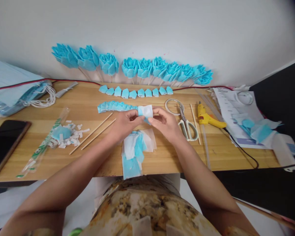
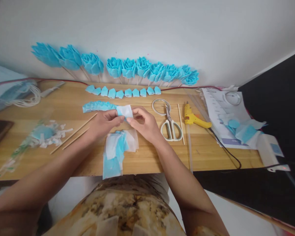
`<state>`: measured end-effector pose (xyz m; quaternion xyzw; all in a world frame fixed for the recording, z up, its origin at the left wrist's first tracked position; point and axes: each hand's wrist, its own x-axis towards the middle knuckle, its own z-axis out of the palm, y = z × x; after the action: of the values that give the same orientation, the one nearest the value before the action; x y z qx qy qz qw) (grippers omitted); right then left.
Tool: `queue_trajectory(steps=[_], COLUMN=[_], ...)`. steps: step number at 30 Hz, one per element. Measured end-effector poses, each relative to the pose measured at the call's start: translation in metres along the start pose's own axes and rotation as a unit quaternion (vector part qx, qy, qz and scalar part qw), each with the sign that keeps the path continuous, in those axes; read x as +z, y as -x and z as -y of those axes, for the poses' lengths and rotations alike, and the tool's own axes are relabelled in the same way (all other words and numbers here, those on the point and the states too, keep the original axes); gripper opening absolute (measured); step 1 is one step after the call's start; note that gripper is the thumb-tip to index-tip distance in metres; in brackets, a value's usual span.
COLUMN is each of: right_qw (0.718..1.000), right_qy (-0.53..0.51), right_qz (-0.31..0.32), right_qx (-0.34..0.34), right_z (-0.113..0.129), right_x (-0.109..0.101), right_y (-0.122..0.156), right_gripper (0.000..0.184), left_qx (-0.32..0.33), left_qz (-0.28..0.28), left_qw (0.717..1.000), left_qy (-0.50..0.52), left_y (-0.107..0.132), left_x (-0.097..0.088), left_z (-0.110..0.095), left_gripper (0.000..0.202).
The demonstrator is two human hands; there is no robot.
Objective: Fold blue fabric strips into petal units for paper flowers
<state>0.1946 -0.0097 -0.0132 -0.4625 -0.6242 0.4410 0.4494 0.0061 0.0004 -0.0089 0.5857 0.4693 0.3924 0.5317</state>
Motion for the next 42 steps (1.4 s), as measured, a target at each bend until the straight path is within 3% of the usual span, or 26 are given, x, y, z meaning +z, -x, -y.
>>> queue_trajectory(steps=[3,9,14,20,27,30,37,40,42], right_qw=[1.0,0.998,0.997,0.998,0.997,0.994,0.981,0.987,0.995], right_qy=[0.017,-0.05,-0.066,-0.048,0.04,0.06,0.114,0.098,0.051], right_qz=[-0.018,-0.035,-0.025,-0.034,-0.048,-0.049,-0.044,-0.042,-0.035], right_qx=[-0.013,0.026,0.038,0.012,-0.038,-0.073,-0.148,-0.123,-0.078], right_z=[-0.003,-0.001,-0.004,-0.009,-0.004,-0.003,0.003,0.001,-0.002], right_x=[0.002,0.007,0.006,-0.001,0.0,0.0,-0.003,-0.004,-0.004], right_y=[0.0,0.001,0.0,-0.001,0.003,0.002,0.002,0.002,0.002], right_gripper=[0.013,0.019,0.027,0.045,0.01,0.004,0.012,0.013,0.025], left_qx=[0.014,-0.02,-0.038,-0.031,-0.034,-0.056,-0.089,-0.083,-0.077], left_qz=[-0.004,0.026,-0.01,0.03,0.044,0.038,0.038,0.04,0.04], left_qw=[0.999,0.993,0.993,0.999,0.998,0.997,0.99,0.991,0.992], left_qy=[0.036,0.117,0.111,0.015,-0.001,0.027,0.1,0.092,0.087], left_y=[0.0,0.001,0.0,0.002,0.003,0.002,0.0,0.001,0.001], left_x=[0.002,0.005,0.004,0.003,0.004,0.003,0.003,0.003,0.002], left_z=[0.002,0.001,0.003,0.006,0.006,0.004,-0.002,-0.002,-0.001], left_gripper=[0.022,0.028,0.026,0.026,0.028,0.027,0.024,0.026,0.028])
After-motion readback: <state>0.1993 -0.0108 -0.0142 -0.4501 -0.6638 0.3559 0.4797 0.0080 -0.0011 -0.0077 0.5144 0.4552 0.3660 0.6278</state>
